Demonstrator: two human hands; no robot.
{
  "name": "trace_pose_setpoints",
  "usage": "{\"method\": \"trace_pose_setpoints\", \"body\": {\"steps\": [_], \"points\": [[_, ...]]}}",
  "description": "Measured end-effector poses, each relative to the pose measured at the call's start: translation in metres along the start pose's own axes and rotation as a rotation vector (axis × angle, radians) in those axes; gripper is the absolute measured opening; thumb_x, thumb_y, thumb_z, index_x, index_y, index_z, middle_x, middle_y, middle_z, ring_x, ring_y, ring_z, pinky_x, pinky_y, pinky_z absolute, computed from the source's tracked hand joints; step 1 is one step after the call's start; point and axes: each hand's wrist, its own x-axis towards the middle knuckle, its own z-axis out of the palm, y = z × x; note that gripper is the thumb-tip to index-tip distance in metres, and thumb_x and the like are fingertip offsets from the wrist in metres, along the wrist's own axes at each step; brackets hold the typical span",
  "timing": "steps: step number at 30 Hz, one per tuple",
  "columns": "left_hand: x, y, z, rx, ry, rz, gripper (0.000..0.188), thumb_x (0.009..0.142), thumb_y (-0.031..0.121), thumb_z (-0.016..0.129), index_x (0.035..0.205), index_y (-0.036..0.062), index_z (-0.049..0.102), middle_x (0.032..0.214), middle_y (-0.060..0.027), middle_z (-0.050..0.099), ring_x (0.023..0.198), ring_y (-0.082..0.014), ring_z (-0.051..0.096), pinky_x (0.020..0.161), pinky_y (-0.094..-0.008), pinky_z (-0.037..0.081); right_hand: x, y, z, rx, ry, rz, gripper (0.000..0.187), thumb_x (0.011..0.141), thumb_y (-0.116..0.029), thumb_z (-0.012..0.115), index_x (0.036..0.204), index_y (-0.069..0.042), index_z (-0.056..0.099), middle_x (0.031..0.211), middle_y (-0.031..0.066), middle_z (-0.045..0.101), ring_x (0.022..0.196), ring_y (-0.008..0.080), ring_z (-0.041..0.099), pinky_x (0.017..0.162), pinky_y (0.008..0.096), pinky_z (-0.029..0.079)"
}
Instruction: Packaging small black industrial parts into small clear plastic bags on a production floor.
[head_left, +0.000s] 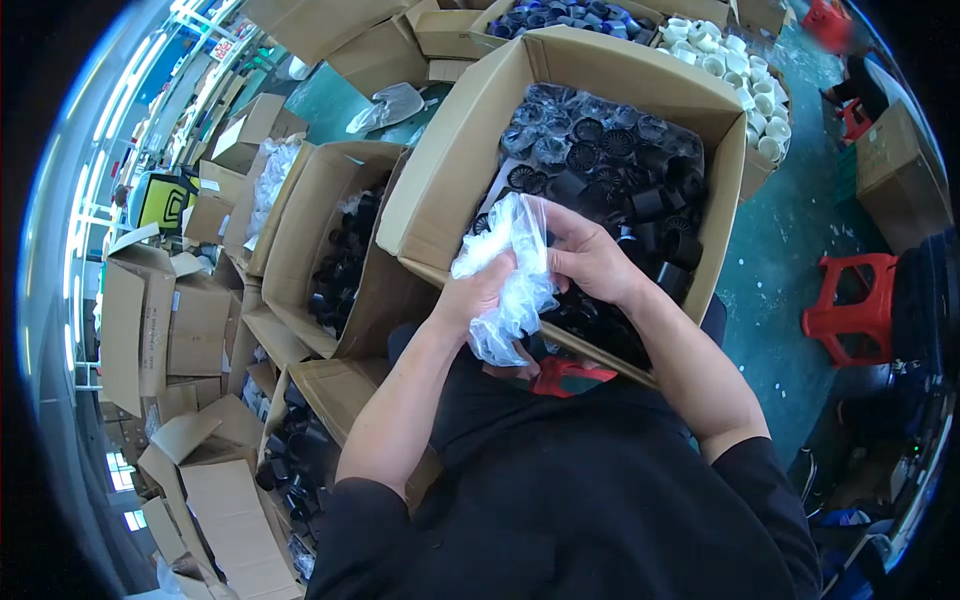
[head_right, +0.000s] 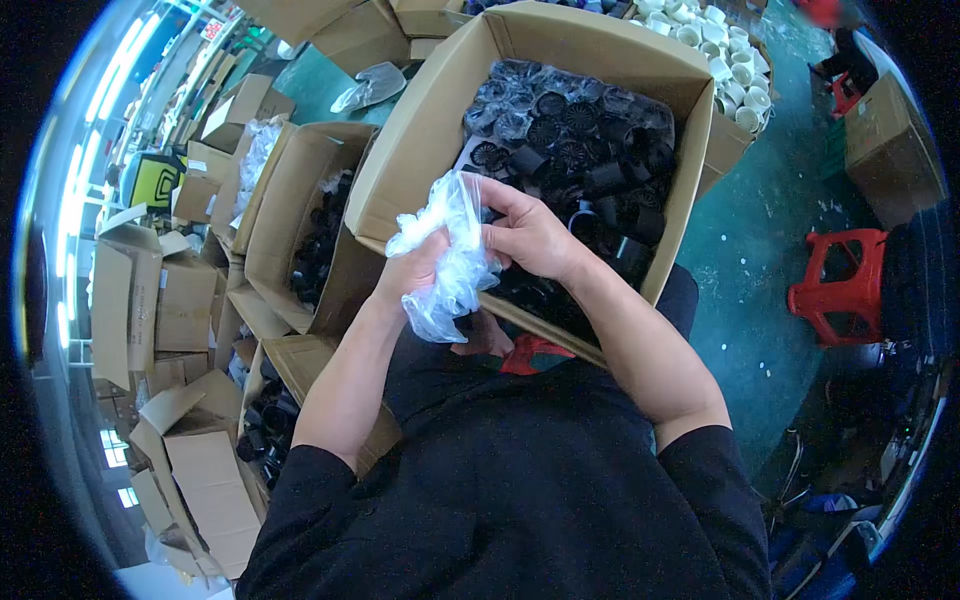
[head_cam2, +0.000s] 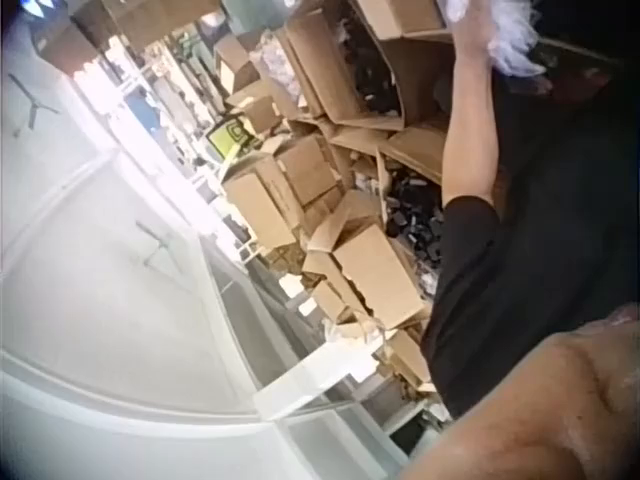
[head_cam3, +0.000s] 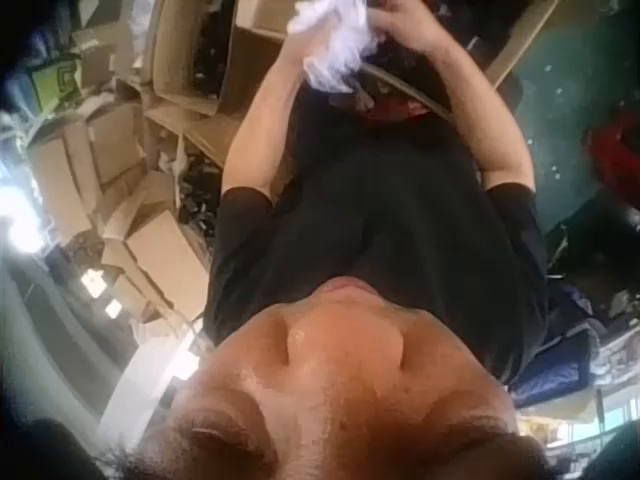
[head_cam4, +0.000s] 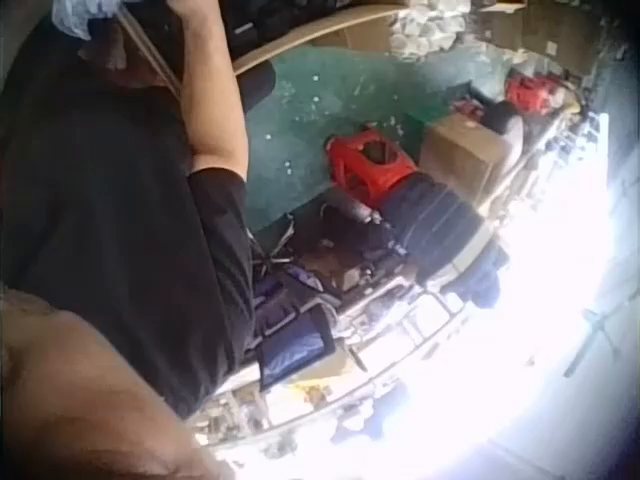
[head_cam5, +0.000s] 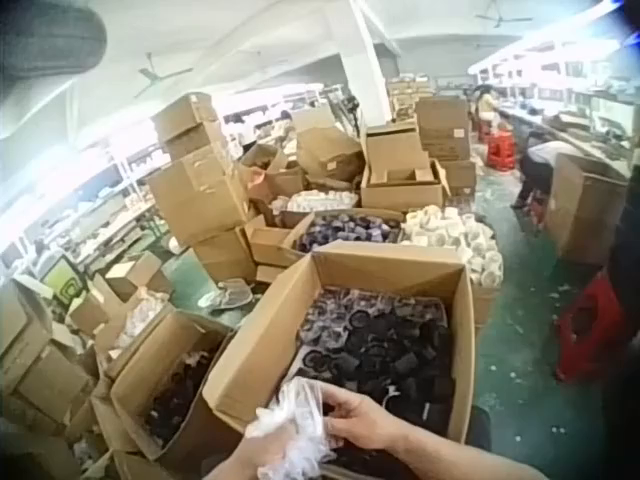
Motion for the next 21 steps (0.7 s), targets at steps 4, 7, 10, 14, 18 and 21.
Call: {"method": "trace_pose_setpoints", "body": {"steps": [4, 7, 10, 14, 18, 21], "points": [[0.001, 0.002, 0.004, 0.025, 0.132, -0.022, 0.048, 0.095, 0.020, 0.067, 0.135, 0.0002, 0.052, 0.106, -0.0157, 0.068, 0.091, -0.0265, 0.068, 0.080, -0.0378, 0.057, -0.002, -0.003, -0.005, -0.021, -0.027, 0.097, 0.065, 0.091, -0.007, 0.071, 0.150, -0.008, 0.045, 0.126, 0.0125, 0.063, 0.067, 0.0060, 0.055, 0.052, 0.0173, 0.045], [0.007, -0.003, -0.014, -0.044, 0.160, -0.015, 0.046, 0.098, 0.022, 0.062, 0.136, 0.0006, 0.050, 0.110, -0.0153, 0.066, 0.094, -0.0238, 0.067, 0.080, -0.0361, 0.056, -0.002, -0.008, -0.002, -0.064, -0.026, 0.120, 0.065, 0.087, -0.001, 0.070, 0.148, -0.009, 0.048, 0.129, 0.0105, 0.062, 0.067, 0.0073, 0.055, 0.053, 0.0190, 0.046], [0.012, -0.006, -0.029, -0.113, 0.194, -0.014, 0.044, 0.101, 0.023, 0.057, 0.138, 0.0010, 0.049, 0.114, -0.0149, 0.065, 0.096, -0.0211, 0.066, 0.081, -0.0344, 0.056, -0.004, -0.007, 0.005, -0.100, -0.025, 0.148, 0.066, 0.084, 0.004, 0.069, 0.146, -0.010, 0.052, 0.133, 0.0086, 0.061, 0.067, 0.0086, 0.056, 0.055, 0.0208, 0.047], [0.021, -0.007, -0.026, -0.384, 0.155, 0.028, 0.038, 0.103, 0.025, 0.051, 0.133, 0.0019, 0.051, 0.110, -0.0134, 0.065, 0.093, -0.0192, 0.065, 0.079, -0.0335, 0.055, -0.007, 0.008, 0.017, -0.630, -0.090, -0.290, 0.071, 0.080, -0.006, 0.074, 0.146, -0.009, 0.049, 0.135, 0.0105, 0.060, 0.068, 0.0173, 0.063, 0.056, 0.0281, 0.050], [0.013, -0.007, -0.004, -0.467, 0.218, 0.001, 0.038, 0.104, 0.028, 0.048, 0.131, 0.0020, 0.052, 0.109, -0.0133, 0.065, 0.093, -0.0191, 0.064, 0.080, -0.0336, 0.054, -0.009, 0.003, 0.032, -1.125, -0.039, -0.461, 0.072, 0.079, -0.014, 0.076, 0.145, -0.007, 0.048, 0.136, 0.0122, 0.059, 0.073, 0.0252, 0.067, 0.059, 0.0340, 0.053], [0.011, -0.011, 0.010, -0.397, 0.259, -0.013, 0.037, 0.103, 0.029, 0.046, 0.129, 0.0034, 0.053, 0.108, -0.0129, 0.065, 0.093, -0.0198, 0.065, 0.081, -0.0336, 0.054, -0.010, 0.004, 0.031, -1.306, 0.006, -0.487, 0.071, 0.078, -0.018, 0.076, 0.143, -0.007, 0.048, 0.136, 0.0129, 0.059, 0.077, 0.0288, 0.069, 0.060, 0.0369, 0.054]]}}
